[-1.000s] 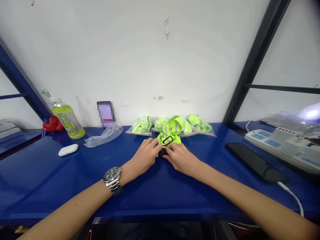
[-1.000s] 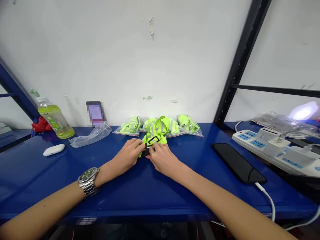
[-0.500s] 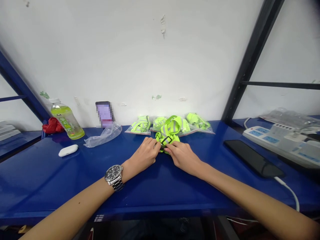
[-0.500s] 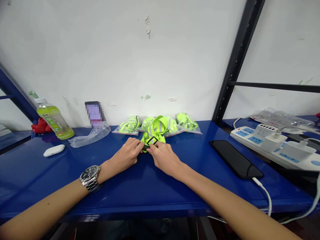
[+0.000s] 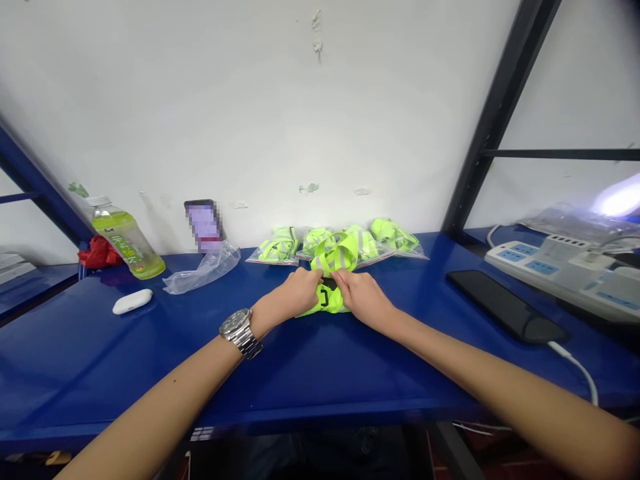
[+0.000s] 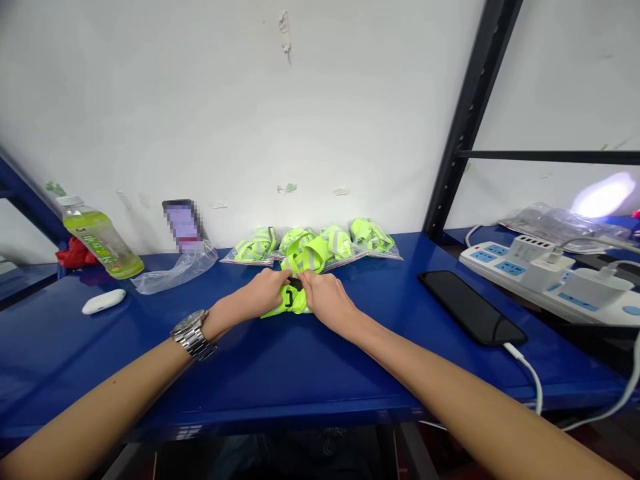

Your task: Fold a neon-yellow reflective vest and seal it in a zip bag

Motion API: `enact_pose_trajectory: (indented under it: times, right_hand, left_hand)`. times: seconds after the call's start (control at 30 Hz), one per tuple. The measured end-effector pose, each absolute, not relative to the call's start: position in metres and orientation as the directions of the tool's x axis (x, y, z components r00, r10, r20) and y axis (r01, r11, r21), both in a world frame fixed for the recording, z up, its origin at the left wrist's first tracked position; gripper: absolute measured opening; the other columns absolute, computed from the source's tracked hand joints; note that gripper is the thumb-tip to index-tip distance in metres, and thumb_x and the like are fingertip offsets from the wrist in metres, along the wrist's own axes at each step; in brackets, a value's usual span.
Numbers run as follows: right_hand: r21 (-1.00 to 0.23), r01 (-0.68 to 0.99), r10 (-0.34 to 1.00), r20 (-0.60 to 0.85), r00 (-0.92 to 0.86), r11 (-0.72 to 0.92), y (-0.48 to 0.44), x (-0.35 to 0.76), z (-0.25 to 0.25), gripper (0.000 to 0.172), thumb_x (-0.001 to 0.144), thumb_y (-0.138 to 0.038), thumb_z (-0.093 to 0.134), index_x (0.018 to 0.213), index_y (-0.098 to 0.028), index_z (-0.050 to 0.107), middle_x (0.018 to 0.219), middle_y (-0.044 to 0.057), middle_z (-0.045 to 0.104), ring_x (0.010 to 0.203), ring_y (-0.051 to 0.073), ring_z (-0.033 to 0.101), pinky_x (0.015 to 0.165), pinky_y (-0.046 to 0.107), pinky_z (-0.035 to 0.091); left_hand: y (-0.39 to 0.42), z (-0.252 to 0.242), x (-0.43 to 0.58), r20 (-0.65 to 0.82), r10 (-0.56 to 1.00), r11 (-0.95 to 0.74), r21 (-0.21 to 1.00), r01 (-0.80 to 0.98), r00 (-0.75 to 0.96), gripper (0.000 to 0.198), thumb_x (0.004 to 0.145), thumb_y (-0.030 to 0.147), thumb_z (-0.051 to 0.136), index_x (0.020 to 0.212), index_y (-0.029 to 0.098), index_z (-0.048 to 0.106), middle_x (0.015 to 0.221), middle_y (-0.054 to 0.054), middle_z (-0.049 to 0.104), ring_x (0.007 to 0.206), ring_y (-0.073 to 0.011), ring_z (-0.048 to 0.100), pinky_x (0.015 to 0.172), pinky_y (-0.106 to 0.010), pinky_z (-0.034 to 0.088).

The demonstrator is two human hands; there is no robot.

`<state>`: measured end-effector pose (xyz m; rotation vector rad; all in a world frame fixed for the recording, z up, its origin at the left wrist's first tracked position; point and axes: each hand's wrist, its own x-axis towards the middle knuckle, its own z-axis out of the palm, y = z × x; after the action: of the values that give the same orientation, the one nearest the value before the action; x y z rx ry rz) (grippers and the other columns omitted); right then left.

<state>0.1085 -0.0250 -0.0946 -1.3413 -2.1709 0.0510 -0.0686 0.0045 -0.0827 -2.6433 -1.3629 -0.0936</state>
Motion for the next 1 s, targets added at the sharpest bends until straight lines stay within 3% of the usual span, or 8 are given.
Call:
enact_pose_trajectory:
  times: [0.17, 0.3, 0.4, 0.53, 0.67, 0.77, 0.9, 1.0]
  right_hand:
    - [-0.09, 0.774, 0.61, 0.675, -0.415, 0.626, -0.035, 0.112, -0.095, 0.029, 0.098, -0.025, 0.037, 0.103, -0.013, 0.062, 0.091, 0.013, 0.056, 0.087, 0.025, 0.051, 0.077, 0.037, 0.044]
    - [0.079, 0.662, 0.49, 0.608, -0.625, 0.745, -0.049, 0.117, -0.091, 0.029, 0.093, -0.03, 0.046, 0.107, -0.008, 0.059, 0.101, 0.018, 0.056, 0.099, 0.03, 0.047, 0.087, 0.046, 0.045]
    - [0.117, 0.656, 0.493, 0.566, -0.661, 0.745, -0.051, 0.119, -0.089, 0.035, 0.089, -0.028, 0.052, 0.115, -0.005, 0.055, 0.114, 0.022, 0.053, 0.11, 0.034, 0.043, 0.094, 0.049, 0.043]
    - [0.165, 0.655, 0.503, 0.515, -0.695, 0.737, -0.046, 0.117, -0.089, 0.03, 0.088, -0.023, 0.053, 0.112, -0.006, 0.057, 0.11, 0.02, 0.056, 0.107, 0.033, 0.046, 0.093, 0.047, 0.043]
    - [0.161, 0.707, 0.576, 0.471, -0.668, 0.688, -0.044, 0.114, -0.092, 0.026, 0.088, -0.02, 0.052, 0.11, -0.007, 0.057, 0.107, 0.019, 0.059, 0.096, 0.03, 0.051, 0.084, 0.043, 0.045]
    - [0.127, 0.738, 0.622, 0.456, -0.637, 0.662, -0.042, 0.117, -0.096, 0.028, 0.091, -0.023, 0.049, 0.115, -0.009, 0.054, 0.108, 0.017, 0.06, 0.095, 0.03, 0.054, 0.081, 0.043, 0.044]
    - [0.039, 0.718, 0.637, 0.431, -0.639, 0.695, -0.035, 0.122, -0.096, 0.029, 0.094, -0.022, 0.045, 0.12, -0.009, 0.05, 0.106, 0.016, 0.062, 0.094, 0.027, 0.055, 0.082, 0.039, 0.044]
    - [-0.041, 0.703, 0.652, 0.417, -0.634, 0.71, -0.029, 0.126, -0.094, 0.031, 0.097, -0.024, 0.04, 0.123, -0.009, 0.047, 0.105, 0.015, 0.063, 0.094, 0.027, 0.056, 0.082, 0.038, 0.044]
  left_hand:
    - [0.008, -0.079, -0.069, 0.082, 0.795, -0.586, -0.154, 0.796, 0.601, 0.016, 0.085, 0.013, 0.042, 0.094, 0.015, 0.055, 0.077, -0.009, 0.062, 0.067, -0.0228, 0.06, 0.057, -0.03, 0.042]
    - [-0.005, -0.079, -0.072, 0.12, 0.77, -0.592, -0.236, 0.771, 0.627, 0.017, 0.089, 0.016, 0.042, 0.103, 0.012, 0.05, 0.084, -0.011, 0.061, 0.077, -0.0243, 0.059, 0.068, -0.033, 0.045]
    - [-0.013, -0.08, -0.075, 0.198, 0.767, -0.544, -0.306, 0.782, 0.611, 0.022, 0.087, 0.008, 0.037, 0.107, 0.009, 0.047, 0.095, -0.016, 0.057, 0.088, -0.0273, 0.056, 0.076, -0.039, 0.045]
    - [-0.012, -0.081, -0.076, 0.262, 0.731, -0.535, -0.353, 0.767, 0.63, 0.02, 0.089, 0.007, 0.034, 0.102, 0.01, 0.049, 0.104, -0.018, 0.052, 0.093, -0.0284, 0.052, 0.077, -0.04, 0.045]
    - [-0.014, -0.082, -0.078, 0.274, 0.69, -0.573, -0.358, 0.737, 0.67, 0.021, 0.095, 0.012, 0.031, 0.099, 0.01, 0.051, 0.1, -0.016, 0.052, 0.09, -0.0266, 0.052, 0.077, -0.039, 0.045]
    - [-0.025, -0.082, -0.08, 0.29, 0.63, -0.635, -0.342, 0.693, 0.72, 0.025, 0.097, 0.015, 0.029, 0.114, 0.011, 0.048, 0.106, -0.014, 0.054, 0.094, -0.025, 0.053, 0.083, -0.038, 0.045]
    - [-0.038, -0.081, -0.084, 0.336, 0.526, -0.735, -0.283, 0.616, 0.782, 0.041, 0.099, 0.036, 0.035, 0.131, 0.01, 0.035, 0.122, -0.017, 0.053, 0.111, -0.0275, 0.051, 0.095, -0.04, 0.042]
    - [-0.033, -0.083, -0.088, 0.336, 0.508, -0.741, -0.299, 0.601, 0.793, 0.042, 0.1, 0.034, 0.035, 0.134, 0.009, 0.032, 0.123, -0.018, 0.054, 0.111, -0.028, 0.053, 0.092, -0.04, 0.044]
